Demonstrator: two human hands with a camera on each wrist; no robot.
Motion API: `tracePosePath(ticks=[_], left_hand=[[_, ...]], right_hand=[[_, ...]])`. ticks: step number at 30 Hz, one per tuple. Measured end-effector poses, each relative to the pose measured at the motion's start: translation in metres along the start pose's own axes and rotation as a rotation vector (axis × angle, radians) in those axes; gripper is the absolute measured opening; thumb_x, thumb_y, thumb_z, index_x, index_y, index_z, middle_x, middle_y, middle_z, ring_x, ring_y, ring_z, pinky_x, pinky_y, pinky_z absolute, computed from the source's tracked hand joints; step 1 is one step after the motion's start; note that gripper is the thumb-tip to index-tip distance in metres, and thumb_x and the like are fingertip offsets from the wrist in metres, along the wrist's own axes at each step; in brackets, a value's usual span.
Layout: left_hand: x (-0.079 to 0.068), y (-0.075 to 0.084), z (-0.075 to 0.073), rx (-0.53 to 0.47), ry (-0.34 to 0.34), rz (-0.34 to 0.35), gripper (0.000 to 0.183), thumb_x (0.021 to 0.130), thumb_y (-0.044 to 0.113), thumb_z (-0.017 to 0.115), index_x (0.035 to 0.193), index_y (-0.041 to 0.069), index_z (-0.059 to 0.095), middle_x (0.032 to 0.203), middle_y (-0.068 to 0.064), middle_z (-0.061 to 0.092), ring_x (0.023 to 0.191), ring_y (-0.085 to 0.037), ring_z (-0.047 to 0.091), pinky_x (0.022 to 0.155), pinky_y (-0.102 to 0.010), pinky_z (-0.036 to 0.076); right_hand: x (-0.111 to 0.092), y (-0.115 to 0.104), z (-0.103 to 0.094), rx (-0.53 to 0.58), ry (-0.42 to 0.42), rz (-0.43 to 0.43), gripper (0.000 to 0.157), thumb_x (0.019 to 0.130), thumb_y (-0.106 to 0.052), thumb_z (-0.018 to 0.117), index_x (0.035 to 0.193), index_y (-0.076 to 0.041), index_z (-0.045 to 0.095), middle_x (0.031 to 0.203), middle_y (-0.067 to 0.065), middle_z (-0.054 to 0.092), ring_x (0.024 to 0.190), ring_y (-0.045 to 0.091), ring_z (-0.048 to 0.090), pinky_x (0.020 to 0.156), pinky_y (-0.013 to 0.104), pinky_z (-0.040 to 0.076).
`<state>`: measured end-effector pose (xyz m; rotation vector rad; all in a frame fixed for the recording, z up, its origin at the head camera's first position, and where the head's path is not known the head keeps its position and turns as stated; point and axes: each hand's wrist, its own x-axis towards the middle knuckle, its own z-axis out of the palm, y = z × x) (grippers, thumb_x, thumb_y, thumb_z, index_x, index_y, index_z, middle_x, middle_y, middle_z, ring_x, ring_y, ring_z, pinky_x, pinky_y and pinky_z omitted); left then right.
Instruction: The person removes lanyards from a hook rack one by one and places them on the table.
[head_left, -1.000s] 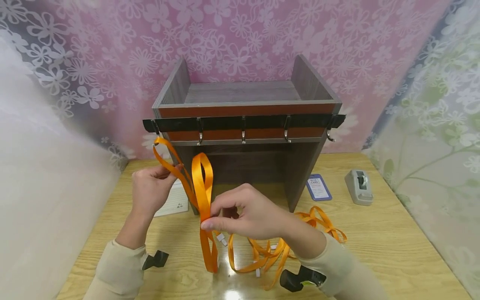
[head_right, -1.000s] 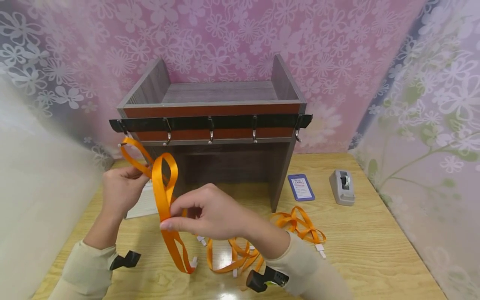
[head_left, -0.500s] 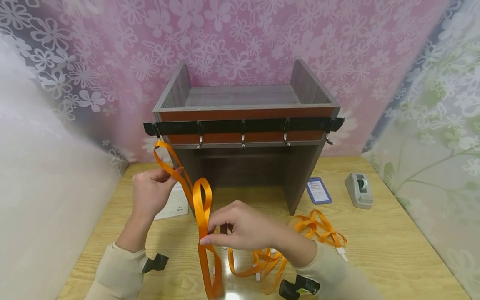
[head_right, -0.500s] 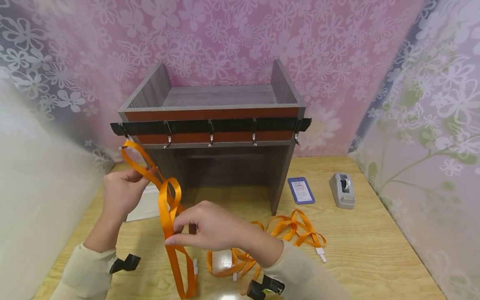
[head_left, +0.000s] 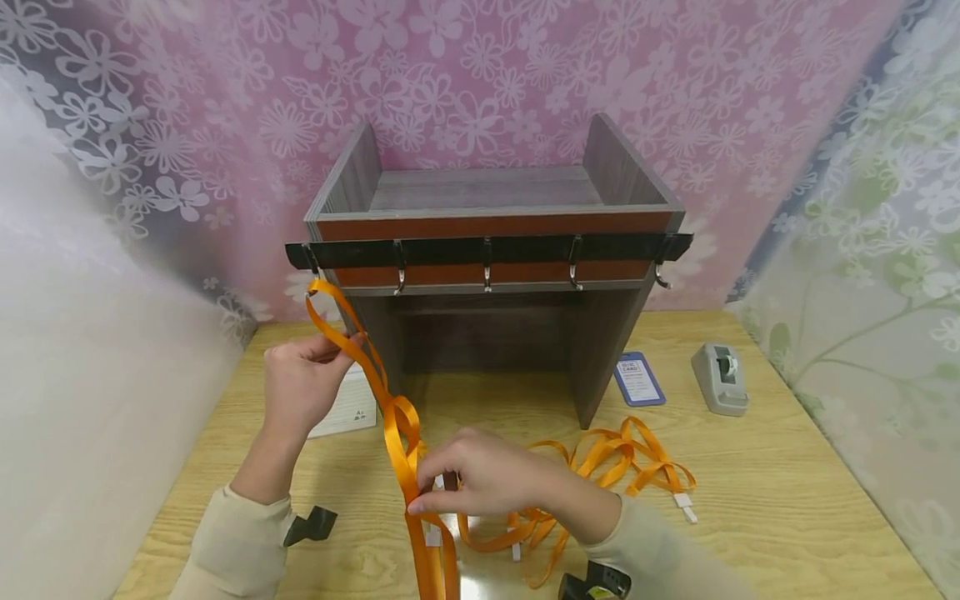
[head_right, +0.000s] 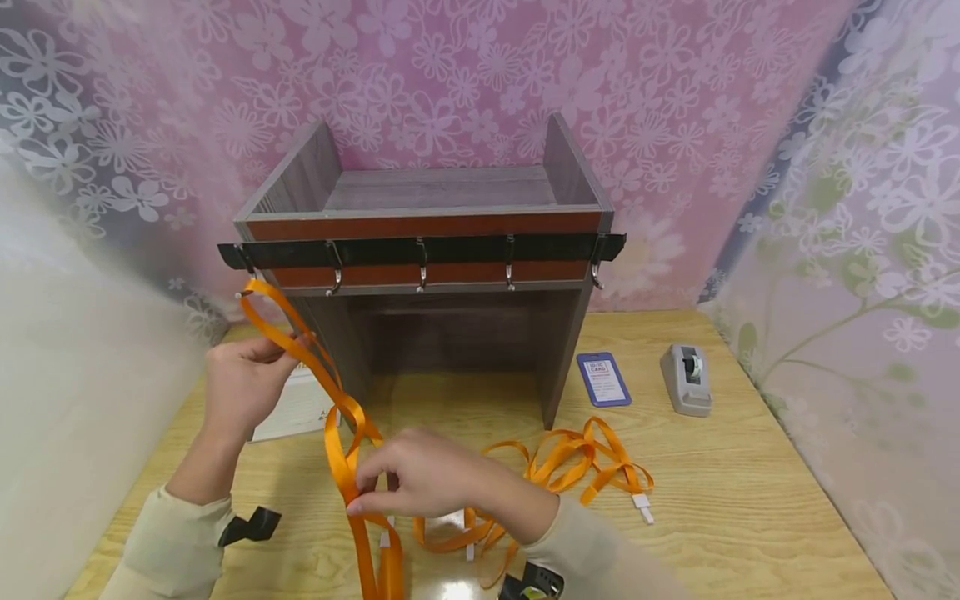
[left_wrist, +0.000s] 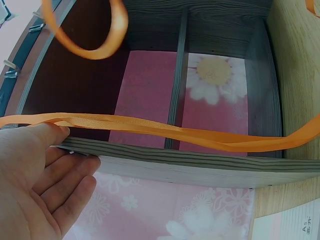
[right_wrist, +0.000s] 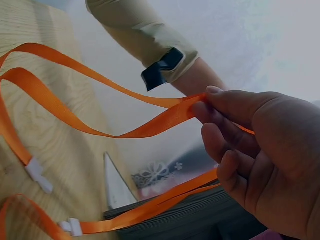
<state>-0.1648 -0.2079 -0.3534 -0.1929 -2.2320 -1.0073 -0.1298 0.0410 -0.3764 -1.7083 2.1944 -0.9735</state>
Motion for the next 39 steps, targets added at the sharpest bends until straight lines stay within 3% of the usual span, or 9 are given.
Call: tracePosePath(ticks=[7, 14, 18, 23, 27, 32, 39], left_hand=[[0.001, 0.001, 0.000, -0.013, 0.018, 0.013, 0.010, 0.084, 0.017, 0.082, 0.086, 0.007, 0.083, 0.070, -0.009, 0.076, 0.060, -0.003, 0.070, 0.054, -0.008, 0.045], [0.000, -0.001, 0.000, -0.014, 0.009, 0.010, 0.011, 0.084, 0.018, 0.082, 0.086, 0.007, 0.083, 0.071, -0.009, 0.076, 0.060, -0.013, 0.072, 0.053, -0.009, 0.044], [0.000, -0.002, 0.000, -0.032, 0.015, 0.029, 0.010, 0.085, 0.017, 0.081, 0.086, 0.007, 0.083, 0.070, -0.009, 0.076, 0.059, -0.011, 0.072, 0.053, -0.008, 0.045], [0.001, -0.002, 0.001, -0.036, 0.027, 0.065, 0.009, 0.085, 0.015, 0.081, 0.082, 0.007, 0.083, 0.068, -0.008, 0.075, 0.056, -0.012, 0.070, 0.052, -0.008, 0.045], [0.001, -0.002, 0.001, -0.031, 0.017, 0.040, 0.010, 0.085, 0.017, 0.081, 0.085, 0.007, 0.083, 0.070, -0.009, 0.076, 0.058, -0.014, 0.071, 0.054, -0.007, 0.045], [0.000, -0.001, 0.001, -0.041, -0.005, -0.002, 0.013, 0.086, 0.018, 0.080, 0.089, 0.006, 0.083, 0.073, -0.010, 0.076, 0.063, -0.013, 0.073, 0.058, -0.006, 0.046], [0.001, -0.002, 0.001, -0.042, 0.018, 0.049, 0.009, 0.085, 0.015, 0.081, 0.084, 0.007, 0.083, 0.069, -0.009, 0.076, 0.057, -0.013, 0.070, 0.056, -0.007, 0.045]], right_hand=[[-0.002, 0.013, 0.015, 0.019, -0.045, 0.085, 0.018, 0.098, -0.028, 0.065, 0.085, -0.018, 0.072, 0.079, -0.014, 0.069, 0.056, -0.015, 0.044, 0.055, 0.006, 0.042], [-0.005, 0.031, 0.030, 0.007, -0.110, 0.154, 0.018, 0.098, -0.031, 0.065, 0.086, -0.021, 0.072, 0.079, -0.018, 0.067, 0.057, -0.009, 0.047, 0.057, 0.007, 0.042], [-0.006, 0.038, 0.036, 0.021, -0.160, 0.183, 0.018, 0.099, -0.032, 0.064, 0.087, -0.021, 0.074, 0.082, -0.017, 0.069, 0.059, -0.008, 0.052, 0.061, 0.007, 0.044], [-0.006, 0.046, 0.046, 0.019, -0.206, 0.178, 0.019, 0.099, -0.033, 0.063, 0.089, -0.022, 0.074, 0.085, -0.018, 0.070, 0.059, -0.012, 0.053, 0.061, 0.006, 0.046], [-0.007, 0.049, 0.052, 0.006, -0.217, 0.179, 0.018, 0.099, -0.033, 0.064, 0.088, -0.022, 0.073, 0.084, -0.019, 0.070, 0.060, -0.014, 0.053, 0.062, 0.006, 0.046], [-0.010, 0.051, 0.057, -0.055, -0.229, 0.183, 0.018, 0.096, -0.036, 0.067, 0.082, -0.025, 0.072, 0.077, -0.024, 0.064, 0.057, -0.013, 0.046, 0.059, 0.006, 0.041], [-0.016, 0.054, 0.062, -0.110, -0.233, 0.184, 0.024, 0.096, -0.039, 0.067, 0.075, -0.026, 0.066, 0.058, -0.018, 0.042, 0.049, -0.006, 0.025, 0.048, 0.012, 0.024]])
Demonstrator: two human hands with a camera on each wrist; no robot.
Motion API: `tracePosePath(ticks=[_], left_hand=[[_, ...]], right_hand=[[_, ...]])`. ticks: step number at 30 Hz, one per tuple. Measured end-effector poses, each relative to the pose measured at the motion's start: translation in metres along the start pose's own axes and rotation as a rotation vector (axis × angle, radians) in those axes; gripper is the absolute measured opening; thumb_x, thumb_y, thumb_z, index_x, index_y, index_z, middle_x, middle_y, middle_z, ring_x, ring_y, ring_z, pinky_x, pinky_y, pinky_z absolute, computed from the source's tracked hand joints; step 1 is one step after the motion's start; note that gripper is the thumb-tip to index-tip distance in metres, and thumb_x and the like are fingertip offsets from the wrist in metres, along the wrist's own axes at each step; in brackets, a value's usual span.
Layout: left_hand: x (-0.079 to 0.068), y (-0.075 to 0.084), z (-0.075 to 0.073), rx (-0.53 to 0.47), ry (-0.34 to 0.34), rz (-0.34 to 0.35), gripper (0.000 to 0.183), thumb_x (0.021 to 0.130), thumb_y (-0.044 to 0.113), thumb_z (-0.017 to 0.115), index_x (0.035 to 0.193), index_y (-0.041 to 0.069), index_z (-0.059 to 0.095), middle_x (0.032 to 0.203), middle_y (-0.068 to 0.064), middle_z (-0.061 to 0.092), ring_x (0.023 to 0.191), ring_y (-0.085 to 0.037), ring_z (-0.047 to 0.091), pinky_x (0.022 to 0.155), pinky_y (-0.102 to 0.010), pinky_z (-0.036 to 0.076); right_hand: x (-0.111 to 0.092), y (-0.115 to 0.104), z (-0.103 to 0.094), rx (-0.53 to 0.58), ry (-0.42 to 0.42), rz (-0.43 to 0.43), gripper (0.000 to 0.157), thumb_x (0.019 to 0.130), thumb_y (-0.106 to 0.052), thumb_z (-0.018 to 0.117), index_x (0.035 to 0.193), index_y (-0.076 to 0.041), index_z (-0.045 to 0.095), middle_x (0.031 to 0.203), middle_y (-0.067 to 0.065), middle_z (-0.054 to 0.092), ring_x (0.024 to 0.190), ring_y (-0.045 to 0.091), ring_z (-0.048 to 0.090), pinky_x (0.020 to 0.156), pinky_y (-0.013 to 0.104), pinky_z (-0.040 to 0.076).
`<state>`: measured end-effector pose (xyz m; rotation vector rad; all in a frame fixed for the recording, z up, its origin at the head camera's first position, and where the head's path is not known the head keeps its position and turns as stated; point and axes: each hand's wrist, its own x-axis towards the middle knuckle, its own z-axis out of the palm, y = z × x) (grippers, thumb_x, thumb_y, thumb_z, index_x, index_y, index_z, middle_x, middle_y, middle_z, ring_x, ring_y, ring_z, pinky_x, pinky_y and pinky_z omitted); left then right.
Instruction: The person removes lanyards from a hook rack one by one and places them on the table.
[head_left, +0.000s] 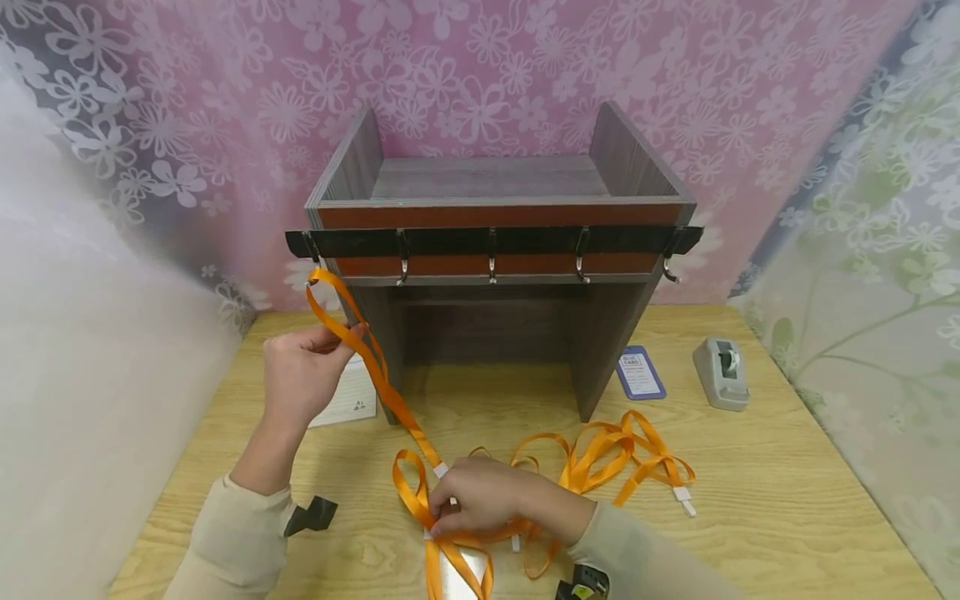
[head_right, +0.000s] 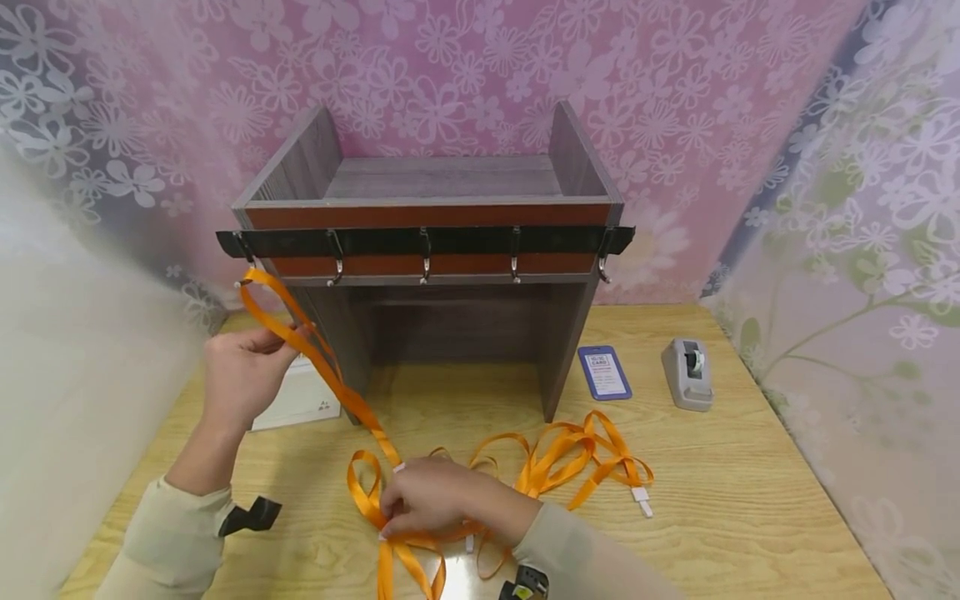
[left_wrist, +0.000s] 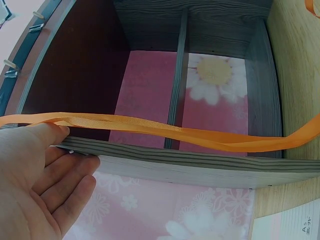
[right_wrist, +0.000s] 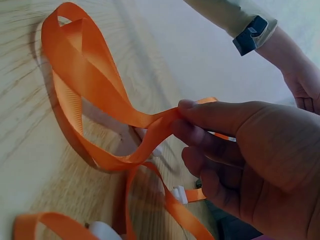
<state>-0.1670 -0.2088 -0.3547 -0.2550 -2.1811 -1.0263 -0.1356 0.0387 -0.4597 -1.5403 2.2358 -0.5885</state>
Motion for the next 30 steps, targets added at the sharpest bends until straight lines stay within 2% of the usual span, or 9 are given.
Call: tracePosePath(ticks=[2, 4, 8, 10, 16, 20, 24, 30], left_hand=[[0.002, 0.001, 0.000, 0.002, 0.005, 0.008, 0.009, 0.085, 0.015, 0.080, 0.083, 0.007, 0.083, 0.069, -0.009, 0.076, 0.056, -0.013, 0.070, 0.055, -0.007, 0.045], [0.002, 0.002, -0.001, -0.002, 0.005, -0.002, 0.009, 0.085, 0.016, 0.081, 0.084, 0.007, 0.083, 0.069, -0.009, 0.076, 0.056, -0.008, 0.069, 0.055, -0.007, 0.045], [0.002, 0.002, -0.001, -0.031, -0.007, -0.039, 0.011, 0.085, 0.017, 0.081, 0.086, 0.007, 0.083, 0.070, -0.009, 0.076, 0.060, 0.010, 0.064, 0.056, -0.007, 0.047], [0.001, 0.002, -0.001, -0.035, -0.011, -0.052, 0.011, 0.085, 0.018, 0.081, 0.086, 0.007, 0.083, 0.071, -0.009, 0.076, 0.061, 0.016, 0.061, 0.057, -0.007, 0.047], [-0.001, 0.002, -0.001, -0.020, -0.012, -0.051, 0.011, 0.086, 0.019, 0.080, 0.084, 0.008, 0.083, 0.068, -0.008, 0.076, 0.058, 0.012, 0.062, 0.056, -0.007, 0.046], [-0.001, 0.001, 0.000, -0.031, -0.014, -0.049, 0.011, 0.086, 0.018, 0.081, 0.086, 0.007, 0.083, 0.071, -0.009, 0.076, 0.060, 0.013, 0.063, 0.056, -0.007, 0.047], [0.000, 0.000, 0.000, -0.024, -0.011, -0.032, 0.011, 0.086, 0.018, 0.081, 0.085, 0.008, 0.083, 0.070, -0.009, 0.076, 0.058, 0.007, 0.065, 0.055, -0.007, 0.046], [-0.001, 0.001, -0.001, -0.024, -0.011, -0.040, 0.011, 0.086, 0.018, 0.080, 0.084, 0.008, 0.083, 0.069, -0.009, 0.076, 0.057, 0.008, 0.064, 0.057, -0.006, 0.046]], right_hand=[[-0.001, 0.000, -0.001, -0.006, 0.000, 0.002, 0.026, 0.096, -0.039, 0.067, 0.074, -0.026, 0.065, 0.057, -0.017, 0.039, 0.049, -0.005, 0.024, 0.049, 0.013, 0.022], [-0.002, 0.000, 0.000, -0.018, -0.006, 0.009, 0.026, 0.096, -0.038, 0.067, 0.073, -0.026, 0.064, 0.057, -0.017, 0.041, 0.049, -0.006, 0.026, 0.050, 0.012, 0.023], [-0.005, 0.002, 0.001, -0.031, -0.034, 0.021, 0.021, 0.096, -0.037, 0.068, 0.077, -0.028, 0.069, 0.064, -0.024, 0.056, 0.051, -0.010, 0.037, 0.054, 0.008, 0.033], [-0.007, 0.004, 0.002, -0.023, -0.045, 0.029, 0.016, 0.095, -0.037, 0.068, 0.083, -0.028, 0.074, 0.073, -0.025, 0.065, 0.057, -0.013, 0.045, 0.060, 0.006, 0.039], [-0.012, 0.008, -0.001, 0.064, -0.036, 0.086, 0.013, 0.095, -0.031, 0.069, 0.099, -0.023, 0.079, 0.087, -0.022, 0.072, 0.074, -0.016, 0.057, 0.070, 0.007, 0.046], [-0.016, 0.013, -0.007, 0.088, -0.004, 0.095, 0.015, 0.096, -0.028, 0.069, 0.103, -0.019, 0.079, 0.088, -0.020, 0.073, 0.072, -0.015, 0.058, 0.072, 0.008, 0.048], [-0.017, 0.016, -0.015, 0.123, 0.034, 0.100, 0.018, 0.096, -0.027, 0.069, 0.106, -0.016, 0.079, 0.090, -0.016, 0.075, 0.071, -0.013, 0.060, 0.071, 0.008, 0.049], [-0.017, 0.017, -0.022, 0.170, 0.060, 0.149, 0.024, 0.096, -0.027, 0.069, 0.115, -0.014, 0.077, 0.094, -0.014, 0.075, 0.069, -0.009, 0.061, 0.066, 0.012, 0.050]])
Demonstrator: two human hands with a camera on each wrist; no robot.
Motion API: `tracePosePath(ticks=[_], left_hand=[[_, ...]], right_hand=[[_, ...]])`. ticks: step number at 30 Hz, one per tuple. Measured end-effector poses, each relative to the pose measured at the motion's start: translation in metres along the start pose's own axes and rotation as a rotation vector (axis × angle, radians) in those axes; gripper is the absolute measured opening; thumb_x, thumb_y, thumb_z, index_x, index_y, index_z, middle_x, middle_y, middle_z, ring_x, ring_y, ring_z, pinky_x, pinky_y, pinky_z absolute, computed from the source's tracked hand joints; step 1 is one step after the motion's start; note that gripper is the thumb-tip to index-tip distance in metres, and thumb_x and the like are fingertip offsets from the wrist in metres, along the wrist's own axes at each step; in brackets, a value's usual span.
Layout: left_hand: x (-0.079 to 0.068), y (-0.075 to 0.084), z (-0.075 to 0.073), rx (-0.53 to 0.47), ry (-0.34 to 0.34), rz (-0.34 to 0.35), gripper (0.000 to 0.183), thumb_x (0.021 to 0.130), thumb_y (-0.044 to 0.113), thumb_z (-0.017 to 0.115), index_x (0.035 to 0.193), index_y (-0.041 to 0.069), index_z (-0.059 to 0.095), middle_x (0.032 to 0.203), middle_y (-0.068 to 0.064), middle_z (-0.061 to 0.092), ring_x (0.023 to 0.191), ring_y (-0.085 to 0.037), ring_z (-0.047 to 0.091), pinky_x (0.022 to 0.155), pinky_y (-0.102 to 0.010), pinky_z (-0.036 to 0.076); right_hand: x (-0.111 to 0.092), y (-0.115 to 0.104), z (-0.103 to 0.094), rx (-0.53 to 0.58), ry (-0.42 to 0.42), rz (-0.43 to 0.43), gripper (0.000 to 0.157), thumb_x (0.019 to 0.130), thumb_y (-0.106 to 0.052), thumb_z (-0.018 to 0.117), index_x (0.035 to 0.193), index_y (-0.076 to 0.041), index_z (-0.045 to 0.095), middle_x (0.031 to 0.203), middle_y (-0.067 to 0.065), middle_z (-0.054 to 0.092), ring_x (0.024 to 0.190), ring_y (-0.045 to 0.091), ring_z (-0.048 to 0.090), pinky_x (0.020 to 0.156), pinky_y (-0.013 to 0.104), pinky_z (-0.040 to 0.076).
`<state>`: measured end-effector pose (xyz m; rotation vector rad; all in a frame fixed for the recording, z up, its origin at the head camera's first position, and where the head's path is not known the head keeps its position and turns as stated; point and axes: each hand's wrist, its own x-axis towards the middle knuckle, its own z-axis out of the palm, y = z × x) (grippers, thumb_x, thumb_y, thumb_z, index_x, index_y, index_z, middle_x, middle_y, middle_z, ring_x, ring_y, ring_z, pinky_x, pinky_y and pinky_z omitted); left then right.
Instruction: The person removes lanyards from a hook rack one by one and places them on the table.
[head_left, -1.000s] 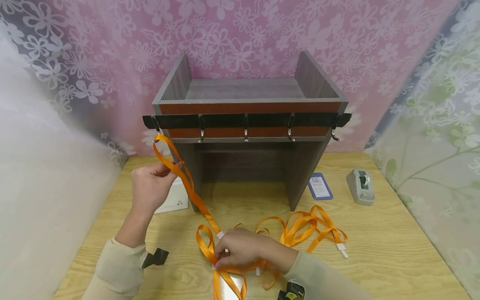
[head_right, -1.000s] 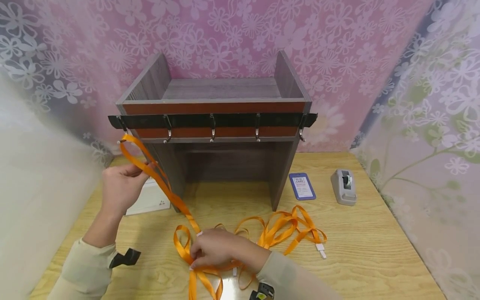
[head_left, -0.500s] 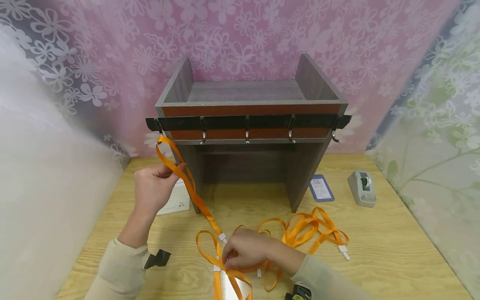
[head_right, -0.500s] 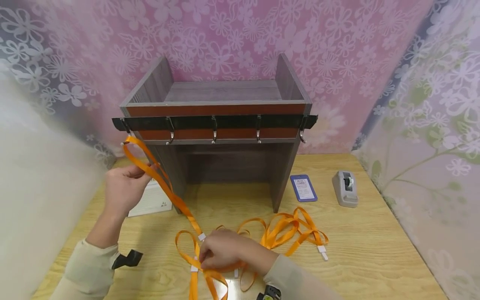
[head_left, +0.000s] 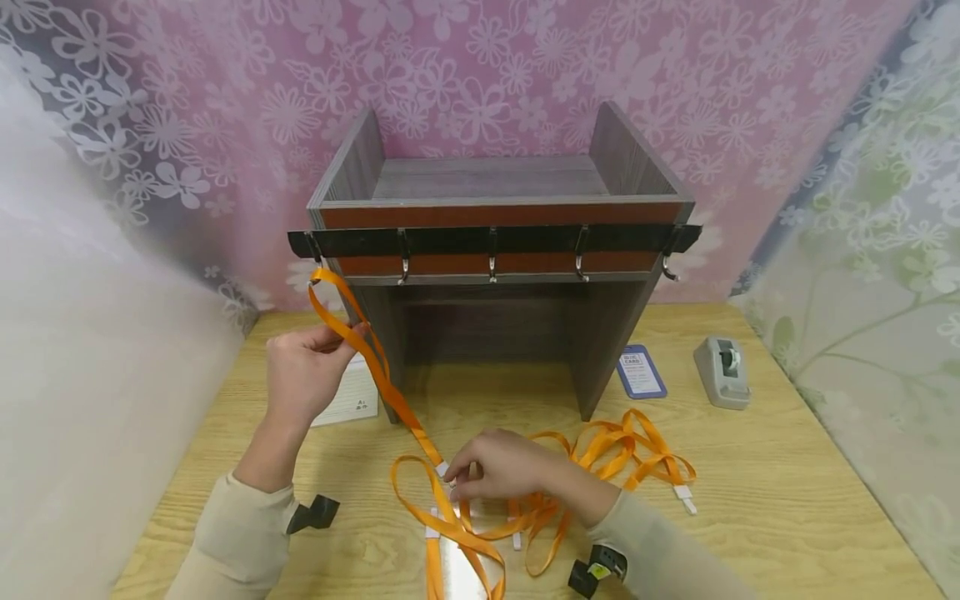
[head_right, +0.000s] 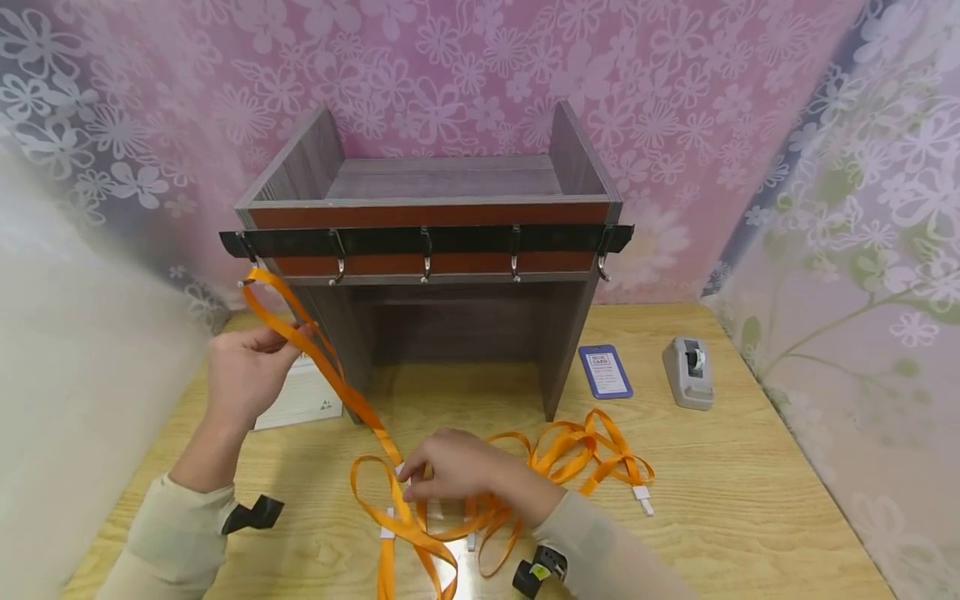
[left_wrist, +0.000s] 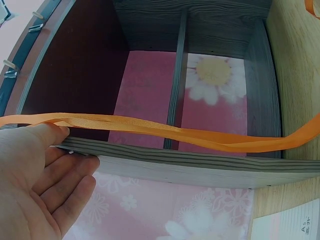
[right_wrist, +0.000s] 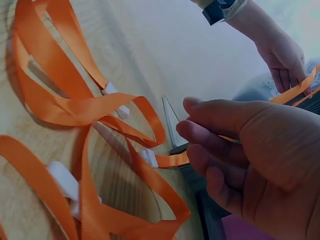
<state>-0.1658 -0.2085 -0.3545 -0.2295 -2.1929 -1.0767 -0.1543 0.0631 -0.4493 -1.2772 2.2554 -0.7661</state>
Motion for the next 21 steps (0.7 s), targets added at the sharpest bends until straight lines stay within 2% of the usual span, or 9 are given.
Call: tracePosePath(ticks=[6, 9, 12, 15, 21], left_hand=[[0.001, 0.000, 0.000, -0.014, -0.006, -0.004, 0.011, 0.086, 0.017, 0.080, 0.087, 0.007, 0.083, 0.071, -0.010, 0.076, 0.061, 0.010, 0.065, 0.057, -0.007, 0.048], [0.000, 0.000, 0.001, -0.019, -0.003, -0.001, 0.010, 0.085, 0.017, 0.080, 0.087, 0.007, 0.083, 0.071, -0.010, 0.076, 0.062, 0.011, 0.064, 0.057, -0.007, 0.048], [0.001, 0.000, 0.001, -0.015, 0.003, 0.010, 0.009, 0.085, 0.016, 0.080, 0.086, 0.007, 0.083, 0.071, -0.010, 0.076, 0.061, 0.010, 0.064, 0.057, -0.007, 0.047], [0.001, 0.000, 0.000, 0.001, 0.008, 0.016, 0.009, 0.085, 0.016, 0.081, 0.084, 0.007, 0.083, 0.068, -0.009, 0.075, 0.057, 0.008, 0.063, 0.056, -0.007, 0.046], [0.000, 0.000, 0.000, 0.007, -0.004, -0.004, 0.011, 0.085, 0.017, 0.081, 0.084, 0.007, 0.083, 0.068, -0.009, 0.075, 0.056, 0.007, 0.063, 0.055, -0.007, 0.046]], right_hand=[[0.004, -0.001, -0.006, 0.048, 0.040, 0.032, 0.028, 0.096, -0.025, 0.069, 0.120, -0.012, 0.074, 0.092, -0.016, 0.073, 0.066, -0.007, 0.061, 0.062, 0.014, 0.051], [0.006, -0.003, -0.010, 0.094, 0.081, 0.036, 0.035, 0.095, -0.031, 0.070, 0.124, -0.012, 0.072, 0.092, -0.017, 0.073, 0.060, -0.002, 0.061, 0.057, 0.015, 0.049], [0.011, -0.005, -0.014, 0.140, 0.141, 0.022, 0.045, 0.092, -0.038, 0.072, 0.129, -0.013, 0.069, 0.093, -0.017, 0.072, 0.054, 0.000, 0.058, 0.052, 0.016, 0.045], [0.018, -0.007, -0.017, 0.166, 0.214, -0.014, 0.049, 0.091, -0.039, 0.073, 0.131, -0.011, 0.067, 0.093, -0.015, 0.073, 0.045, 0.001, 0.048, 0.045, 0.017, 0.038], [0.032, -0.016, -0.025, 0.162, 0.367, -0.007, 0.048, 0.092, -0.034, 0.073, 0.131, -0.008, 0.066, 0.096, -0.009, 0.074, 0.048, 0.001, 0.047, 0.047, 0.017, 0.040]])
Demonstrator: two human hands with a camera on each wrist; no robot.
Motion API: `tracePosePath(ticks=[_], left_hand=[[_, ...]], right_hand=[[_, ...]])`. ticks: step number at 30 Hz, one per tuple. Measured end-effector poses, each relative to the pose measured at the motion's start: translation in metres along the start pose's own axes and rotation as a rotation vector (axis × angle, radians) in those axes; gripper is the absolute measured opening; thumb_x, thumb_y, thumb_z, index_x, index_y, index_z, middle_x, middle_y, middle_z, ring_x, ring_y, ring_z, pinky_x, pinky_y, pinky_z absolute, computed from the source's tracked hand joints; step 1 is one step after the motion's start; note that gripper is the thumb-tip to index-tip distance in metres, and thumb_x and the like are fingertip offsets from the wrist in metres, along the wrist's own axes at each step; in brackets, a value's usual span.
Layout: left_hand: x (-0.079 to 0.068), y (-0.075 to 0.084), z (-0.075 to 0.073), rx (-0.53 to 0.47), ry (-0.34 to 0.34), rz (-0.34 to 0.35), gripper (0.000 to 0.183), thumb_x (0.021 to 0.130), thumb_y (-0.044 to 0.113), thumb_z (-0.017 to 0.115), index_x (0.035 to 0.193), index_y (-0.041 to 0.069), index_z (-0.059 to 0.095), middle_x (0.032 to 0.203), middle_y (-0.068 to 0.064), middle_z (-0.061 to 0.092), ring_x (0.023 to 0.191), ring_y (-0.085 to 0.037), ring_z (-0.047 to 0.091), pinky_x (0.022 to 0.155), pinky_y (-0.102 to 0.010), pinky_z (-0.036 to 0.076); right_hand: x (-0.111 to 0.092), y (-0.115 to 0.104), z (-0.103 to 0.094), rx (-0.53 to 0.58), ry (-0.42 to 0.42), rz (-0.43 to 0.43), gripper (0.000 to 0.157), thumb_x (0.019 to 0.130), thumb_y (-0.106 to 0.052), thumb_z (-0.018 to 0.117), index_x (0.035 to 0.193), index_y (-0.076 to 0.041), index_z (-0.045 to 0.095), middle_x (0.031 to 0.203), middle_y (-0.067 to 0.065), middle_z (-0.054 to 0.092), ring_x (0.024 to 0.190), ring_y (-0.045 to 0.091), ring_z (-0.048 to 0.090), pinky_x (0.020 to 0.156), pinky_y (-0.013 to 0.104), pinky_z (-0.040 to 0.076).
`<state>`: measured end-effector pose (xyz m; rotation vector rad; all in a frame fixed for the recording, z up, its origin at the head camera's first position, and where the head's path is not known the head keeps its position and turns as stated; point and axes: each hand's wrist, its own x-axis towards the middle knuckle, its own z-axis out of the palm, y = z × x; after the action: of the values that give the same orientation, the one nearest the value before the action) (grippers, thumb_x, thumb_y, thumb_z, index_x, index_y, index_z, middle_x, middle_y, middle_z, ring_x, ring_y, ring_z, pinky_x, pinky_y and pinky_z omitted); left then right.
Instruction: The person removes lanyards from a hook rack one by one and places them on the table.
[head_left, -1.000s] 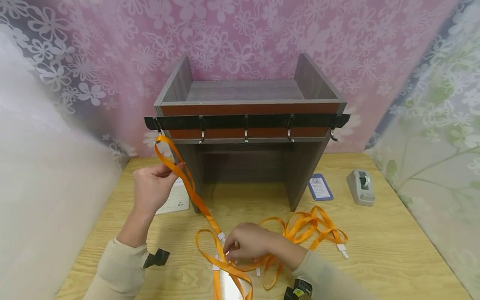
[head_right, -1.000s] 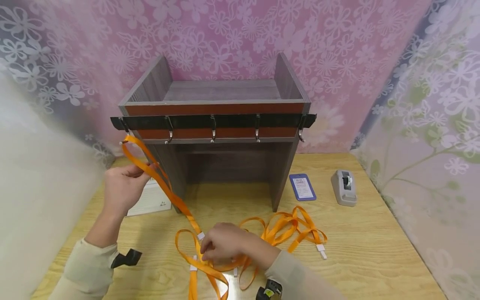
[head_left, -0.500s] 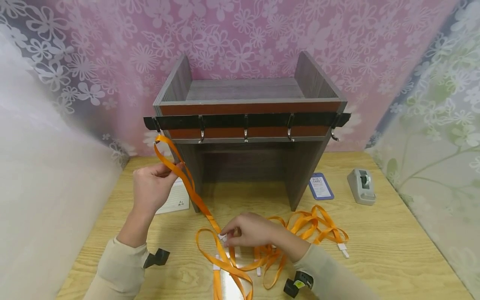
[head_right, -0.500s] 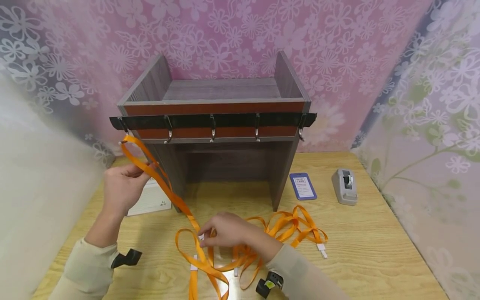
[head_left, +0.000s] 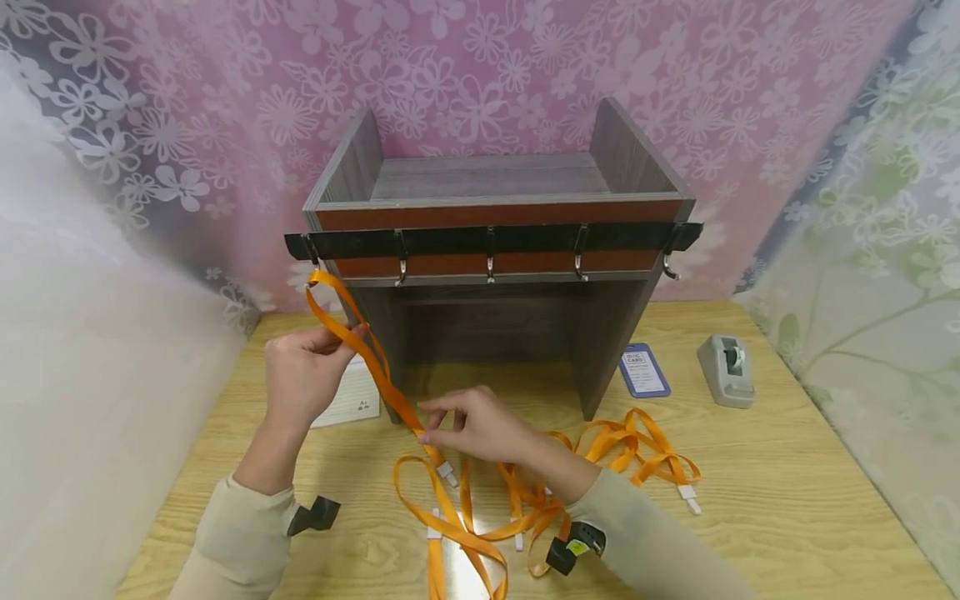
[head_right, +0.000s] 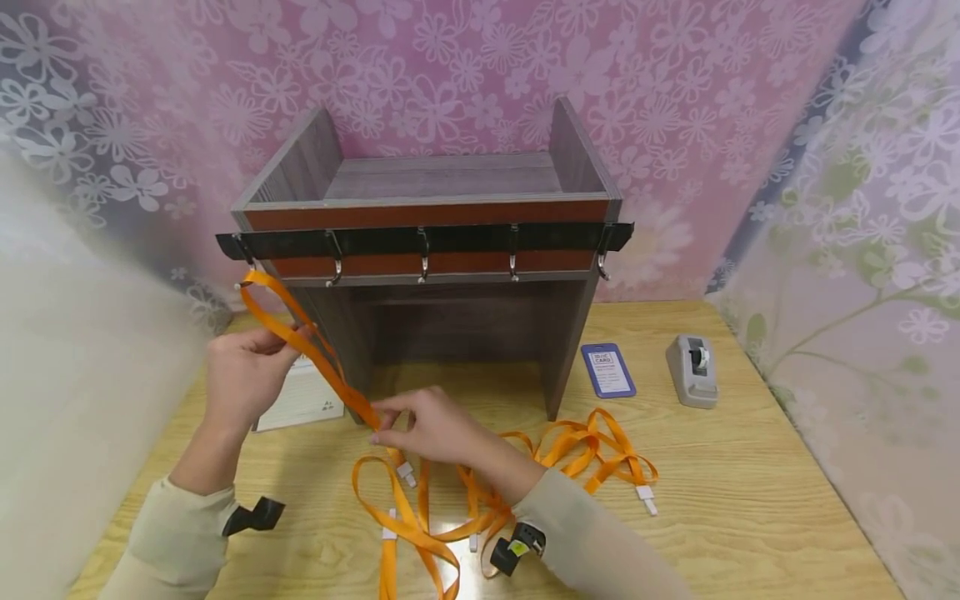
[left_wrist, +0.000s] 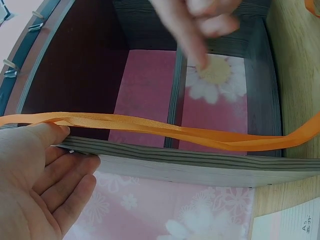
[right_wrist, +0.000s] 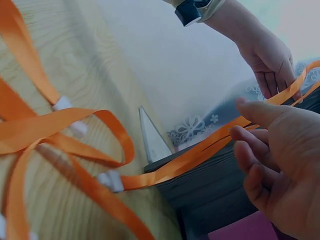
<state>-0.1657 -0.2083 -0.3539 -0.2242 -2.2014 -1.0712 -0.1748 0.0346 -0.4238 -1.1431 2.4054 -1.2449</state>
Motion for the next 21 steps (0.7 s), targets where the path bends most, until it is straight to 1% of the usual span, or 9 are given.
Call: tracePosePath(ticks=[3, 4, 6, 7, 12, 16, 18, 21], left_hand=[[0.000, 0.000, 0.000, -0.006, -0.001, 0.006, 0.011, 0.086, 0.017, 0.080, 0.085, 0.007, 0.083, 0.070, -0.010, 0.076, 0.057, 0.004, 0.066, 0.056, -0.007, 0.047], [0.000, 0.000, 0.000, -0.004, -0.001, 0.009, 0.010, 0.086, 0.016, 0.080, 0.085, 0.007, 0.083, 0.070, -0.010, 0.076, 0.058, 0.003, 0.067, 0.056, -0.007, 0.047], [0.000, 0.000, 0.000, 0.000, 0.000, 0.014, 0.010, 0.086, 0.016, 0.080, 0.084, 0.006, 0.083, 0.070, -0.010, 0.076, 0.057, 0.002, 0.067, 0.056, -0.007, 0.047], [0.000, -0.001, 0.000, 0.003, -0.001, 0.012, 0.011, 0.085, 0.016, 0.081, 0.084, 0.006, 0.083, 0.070, -0.010, 0.076, 0.058, 0.004, 0.066, 0.056, -0.007, 0.047], [0.000, -0.001, 0.000, 0.001, -0.006, -0.011, 0.013, 0.085, 0.018, 0.081, 0.087, 0.006, 0.083, 0.072, -0.011, 0.076, 0.062, 0.016, 0.061, 0.057, -0.007, 0.047], [0.000, -0.002, 0.000, 0.007, -0.007, -0.023, 0.014, 0.085, 0.019, 0.081, 0.087, 0.006, 0.083, 0.072, -0.011, 0.076, 0.064, 0.019, 0.059, 0.058, -0.007, 0.047], [0.000, -0.001, 0.000, 0.009, -0.003, -0.017, 0.013, 0.085, 0.018, 0.081, 0.086, 0.006, 0.083, 0.072, -0.011, 0.076, 0.064, 0.014, 0.063, 0.059, -0.006, 0.047], [0.001, -0.001, 0.000, 0.014, 0.005, 0.013, 0.011, 0.084, 0.017, 0.081, 0.085, 0.006, 0.083, 0.071, -0.010, 0.076, 0.062, -0.002, 0.070, 0.059, -0.006, 0.047]], right_hand=[[0.009, -0.006, -0.001, 0.015, 0.086, 0.023, 0.046, 0.092, -0.033, 0.074, 0.131, -0.011, 0.067, 0.095, -0.009, 0.074, 0.047, 0.002, 0.042, 0.045, 0.018, 0.037], [0.013, -0.008, -0.001, 0.019, 0.112, 0.023, 0.046, 0.092, -0.032, 0.074, 0.131, -0.011, 0.067, 0.094, -0.009, 0.074, 0.046, 0.003, 0.040, 0.044, 0.018, 0.035], [0.020, -0.011, 0.000, 0.029, 0.154, 0.017, 0.045, 0.092, -0.031, 0.074, 0.131, -0.010, 0.067, 0.092, -0.009, 0.074, 0.046, 0.003, 0.040, 0.044, 0.018, 0.034], [0.024, -0.012, 0.001, 0.030, 0.171, 0.010, 0.045, 0.092, -0.031, 0.074, 0.131, -0.009, 0.067, 0.092, -0.009, 0.074, 0.046, 0.004, 0.040, 0.044, 0.018, 0.034], [0.042, -0.019, 0.005, -0.026, 0.261, -0.045, 0.048, 0.090, -0.032, 0.076, 0.130, -0.007, 0.067, 0.092, -0.008, 0.072, 0.053, 0.009, 0.051, 0.050, 0.018, 0.042], [0.053, -0.026, 0.009, -0.087, 0.322, -0.036, 0.055, 0.087, -0.036, 0.078, 0.131, -0.006, 0.066, 0.094, -0.006, 0.071, 0.057, 0.009, 0.056, 0.053, 0.017, 0.046], [0.057, -0.030, 0.011, -0.110, 0.338, -0.027, 0.056, 0.087, -0.038, 0.078, 0.130, -0.005, 0.066, 0.093, -0.005, 0.069, 0.058, 0.009, 0.057, 0.053, 0.016, 0.046], [0.062, -0.034, 0.013, -0.118, 0.360, -0.028, 0.051, 0.087, -0.038, 0.078, 0.126, -0.006, 0.069, 0.091, -0.005, 0.067, 0.057, 0.010, 0.057, 0.051, 0.016, 0.046]])
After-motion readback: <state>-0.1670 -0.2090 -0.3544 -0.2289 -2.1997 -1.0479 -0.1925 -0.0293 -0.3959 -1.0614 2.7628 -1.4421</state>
